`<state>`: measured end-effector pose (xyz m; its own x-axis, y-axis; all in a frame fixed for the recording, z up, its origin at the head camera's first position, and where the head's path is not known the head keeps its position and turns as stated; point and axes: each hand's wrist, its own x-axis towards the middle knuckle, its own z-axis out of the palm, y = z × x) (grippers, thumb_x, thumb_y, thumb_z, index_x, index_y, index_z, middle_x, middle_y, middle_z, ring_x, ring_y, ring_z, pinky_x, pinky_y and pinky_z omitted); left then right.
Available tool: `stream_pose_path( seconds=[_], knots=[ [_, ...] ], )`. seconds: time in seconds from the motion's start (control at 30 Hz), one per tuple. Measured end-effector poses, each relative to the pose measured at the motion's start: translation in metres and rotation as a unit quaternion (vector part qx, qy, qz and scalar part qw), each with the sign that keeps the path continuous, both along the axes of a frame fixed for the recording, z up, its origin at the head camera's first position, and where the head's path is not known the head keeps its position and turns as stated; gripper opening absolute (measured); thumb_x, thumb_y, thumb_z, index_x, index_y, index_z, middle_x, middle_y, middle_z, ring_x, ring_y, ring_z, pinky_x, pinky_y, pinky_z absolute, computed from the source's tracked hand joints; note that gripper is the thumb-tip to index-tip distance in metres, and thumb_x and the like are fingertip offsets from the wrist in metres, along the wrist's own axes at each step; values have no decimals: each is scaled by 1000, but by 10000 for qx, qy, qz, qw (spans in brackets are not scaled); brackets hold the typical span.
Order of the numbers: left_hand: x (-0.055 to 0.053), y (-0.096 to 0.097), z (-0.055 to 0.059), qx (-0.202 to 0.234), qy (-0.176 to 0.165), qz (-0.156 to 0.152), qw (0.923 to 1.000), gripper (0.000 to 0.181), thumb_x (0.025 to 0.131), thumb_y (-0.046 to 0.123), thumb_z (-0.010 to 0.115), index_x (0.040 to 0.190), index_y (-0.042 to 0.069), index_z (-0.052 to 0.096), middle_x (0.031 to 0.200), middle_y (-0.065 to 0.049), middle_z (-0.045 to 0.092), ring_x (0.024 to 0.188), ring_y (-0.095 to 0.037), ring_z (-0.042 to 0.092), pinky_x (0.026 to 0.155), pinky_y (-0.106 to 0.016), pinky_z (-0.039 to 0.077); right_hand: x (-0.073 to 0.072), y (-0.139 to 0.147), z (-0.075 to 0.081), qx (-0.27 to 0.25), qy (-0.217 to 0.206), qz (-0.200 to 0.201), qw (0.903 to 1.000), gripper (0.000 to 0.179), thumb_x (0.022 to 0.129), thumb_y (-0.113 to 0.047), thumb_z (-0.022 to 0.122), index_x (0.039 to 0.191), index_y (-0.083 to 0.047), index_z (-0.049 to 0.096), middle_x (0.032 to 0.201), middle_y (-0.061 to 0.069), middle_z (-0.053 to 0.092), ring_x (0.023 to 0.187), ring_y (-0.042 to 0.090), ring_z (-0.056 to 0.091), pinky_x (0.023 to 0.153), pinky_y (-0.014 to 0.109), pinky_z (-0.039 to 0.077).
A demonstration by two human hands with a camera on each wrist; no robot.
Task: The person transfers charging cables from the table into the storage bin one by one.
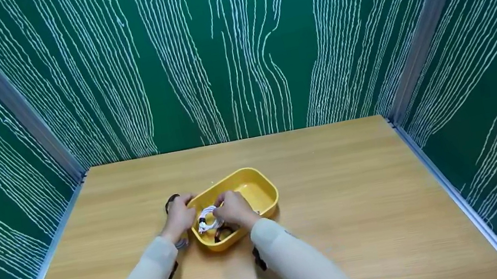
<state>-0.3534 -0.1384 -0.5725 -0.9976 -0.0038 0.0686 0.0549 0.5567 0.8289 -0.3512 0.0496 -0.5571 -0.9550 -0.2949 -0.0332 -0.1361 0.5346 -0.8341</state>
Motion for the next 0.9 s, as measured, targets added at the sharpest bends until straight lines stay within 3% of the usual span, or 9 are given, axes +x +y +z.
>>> stream_pose_path(
  seconds=[0.23,0.47,0.9],
  knots=[
    [1,-1,0,-218,270,-42,9994,40,80,-14,56,109,1,78,98,-16,76,92,-27,66,88,-43,57,-3,-1,-2,45,-51,-227,9997,10,86,-6,78,93,-1,81,73,-2,66,67,11,56,59,21,44],
    [2,0,1,-117,158,-3,9998,38,84,-13,58,111,4,79,104,-16,77,97,-29,68,90,-43,59,-3,-1,-3,-206,-483,-357,9980,7,91,-2,74,95,2,78,63,-1,62,51,12,61,48,22,51],
    [1,-1,0,-31,126,-34,9999,37,82,-15,57,106,4,78,104,-16,76,96,-28,67,89,-43,60,-3,-1,-3,-373,-716,-346,9961,7,94,-2,74,89,2,77,58,3,64,51,13,62,50,27,57]
  ],
)
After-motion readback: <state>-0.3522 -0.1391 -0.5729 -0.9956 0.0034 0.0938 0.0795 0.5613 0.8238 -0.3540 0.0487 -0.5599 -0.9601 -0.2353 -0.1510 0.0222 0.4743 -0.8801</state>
